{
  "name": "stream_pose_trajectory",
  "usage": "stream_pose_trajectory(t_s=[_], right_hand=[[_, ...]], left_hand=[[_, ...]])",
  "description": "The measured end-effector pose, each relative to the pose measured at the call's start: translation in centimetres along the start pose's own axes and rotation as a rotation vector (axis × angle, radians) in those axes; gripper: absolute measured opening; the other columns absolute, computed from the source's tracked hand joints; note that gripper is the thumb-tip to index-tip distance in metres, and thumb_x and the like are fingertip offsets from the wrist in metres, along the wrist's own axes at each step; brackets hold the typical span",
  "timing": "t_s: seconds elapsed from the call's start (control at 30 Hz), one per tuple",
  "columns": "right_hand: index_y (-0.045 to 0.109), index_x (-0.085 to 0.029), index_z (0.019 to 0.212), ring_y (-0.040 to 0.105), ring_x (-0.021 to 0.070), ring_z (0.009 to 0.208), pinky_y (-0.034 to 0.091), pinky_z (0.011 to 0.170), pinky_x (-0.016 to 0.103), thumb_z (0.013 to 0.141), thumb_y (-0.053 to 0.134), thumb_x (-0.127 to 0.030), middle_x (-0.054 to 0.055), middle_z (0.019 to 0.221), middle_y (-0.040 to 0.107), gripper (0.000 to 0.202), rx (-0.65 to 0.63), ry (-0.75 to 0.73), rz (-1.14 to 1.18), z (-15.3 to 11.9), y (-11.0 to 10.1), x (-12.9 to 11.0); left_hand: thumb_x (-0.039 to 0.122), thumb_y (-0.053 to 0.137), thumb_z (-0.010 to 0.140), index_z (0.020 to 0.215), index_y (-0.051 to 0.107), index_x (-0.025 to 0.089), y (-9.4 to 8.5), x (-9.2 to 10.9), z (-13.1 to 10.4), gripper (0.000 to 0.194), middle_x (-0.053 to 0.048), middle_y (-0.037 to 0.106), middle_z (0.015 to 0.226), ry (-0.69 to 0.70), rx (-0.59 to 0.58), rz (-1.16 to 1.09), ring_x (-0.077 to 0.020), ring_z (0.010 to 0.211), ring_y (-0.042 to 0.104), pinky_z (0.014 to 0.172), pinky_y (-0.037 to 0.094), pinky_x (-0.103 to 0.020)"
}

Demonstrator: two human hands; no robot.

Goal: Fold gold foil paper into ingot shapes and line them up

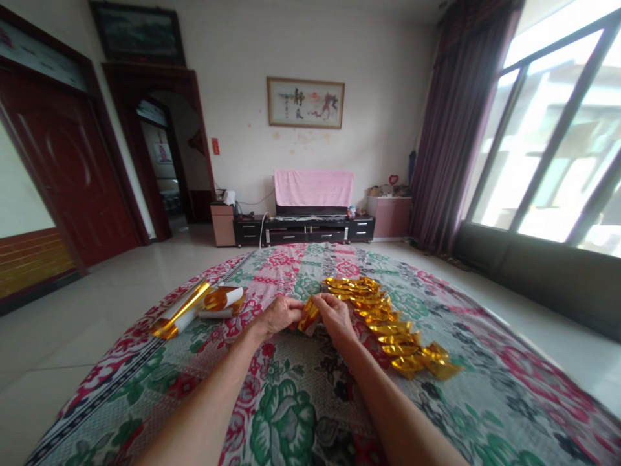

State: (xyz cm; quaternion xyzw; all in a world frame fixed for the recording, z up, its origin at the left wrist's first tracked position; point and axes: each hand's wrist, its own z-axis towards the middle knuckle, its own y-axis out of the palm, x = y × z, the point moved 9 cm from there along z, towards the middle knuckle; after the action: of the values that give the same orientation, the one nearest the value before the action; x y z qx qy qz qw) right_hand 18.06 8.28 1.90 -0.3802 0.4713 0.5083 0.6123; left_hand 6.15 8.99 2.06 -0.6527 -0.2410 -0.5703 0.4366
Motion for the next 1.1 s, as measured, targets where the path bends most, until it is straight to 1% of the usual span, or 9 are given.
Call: stream_pose_trajectory(t_s=[0.2,0.47,0.63,0.83,0.97,1.1], right_hand=[[0.061,-0.015,0.065,0.044,0.0086,0.047,0.034,0.045,0.018,0.066,0.055,-0.047,-0.002,0.054,0.055,0.033,-0.006,0.007,0.024,-0.12,0.04,-0.07],[0.062,-0.014,0.067,0.045,0.0091,0.048,0.035,0.046,0.019,0.066,0.056,-0.048,-0.001,0.055,0.056,0.034,-0.018,0.008,0.011,-0.15,0.05,-0.18],[0.062,-0.014,0.069,0.045,0.0094,0.049,0.034,0.045,0.018,0.067,0.056,-0.046,0.0,0.056,0.056,0.033,-0.017,0.001,0.001,-0.04,-0.03,-0.05],[0.062,-0.014,0.07,0.044,0.0091,0.049,0.035,0.046,0.019,0.066,0.058,-0.044,-0.001,0.057,0.056,0.031,-0.027,0.014,0.032,0.08,0.1,0.27],[0.064,-0.014,0.073,0.047,0.0101,0.051,0.036,0.047,0.019,0.065,0.059,-0.044,0.0,0.06,0.058,0.031,-0.025,0.024,0.039,0.03,0.11,0.17],[0.065,-0.014,0.078,0.051,0.0111,0.053,0.039,0.05,0.021,0.063,0.061,-0.042,0.0,0.064,0.062,0.032,-0.033,0.027,0.069,0.03,0.18,0.17]], left_hand=[[0.024,0.056,0.065,0.083,0.069,0.01,-0.08,-0.3,0.22,0.027,-0.001,0.057,0.057,0.013,0.01,0.0,-0.008,0.048,0.042,0.047,0.031,-0.02],[0.019,0.052,0.065,0.084,0.069,0.011,-0.13,-0.15,0.17,0.027,0.001,0.054,0.055,0.026,0.027,0.002,-0.0073,0.047,0.04,0.047,0.03,-0.02],[0.019,0.051,0.065,0.083,0.069,0.011,-0.11,-0.02,0.14,0.027,0.001,0.054,0.055,0.038,0.021,0.009,-0.0075,0.048,0.04,0.047,0.03,-0.02],[0.019,0.051,0.063,0.085,0.069,0.011,-0.2,-0.03,0.14,0.03,0.001,0.056,0.055,0.028,0.042,0.007,-0.0076,0.048,0.04,0.047,0.03,-0.02],[0.02,0.053,0.062,0.084,0.07,0.01,-0.35,-0.04,0.13,0.029,0.001,0.055,0.053,0.011,0.07,0.025,-0.0072,0.046,0.039,0.047,0.028,-0.02],[0.023,0.054,0.063,0.086,0.069,0.01,-0.38,-0.3,0.22,0.031,0.001,0.055,0.053,0.006,0.069,0.042,-0.0075,0.046,0.039,0.046,0.028,-0.02]])
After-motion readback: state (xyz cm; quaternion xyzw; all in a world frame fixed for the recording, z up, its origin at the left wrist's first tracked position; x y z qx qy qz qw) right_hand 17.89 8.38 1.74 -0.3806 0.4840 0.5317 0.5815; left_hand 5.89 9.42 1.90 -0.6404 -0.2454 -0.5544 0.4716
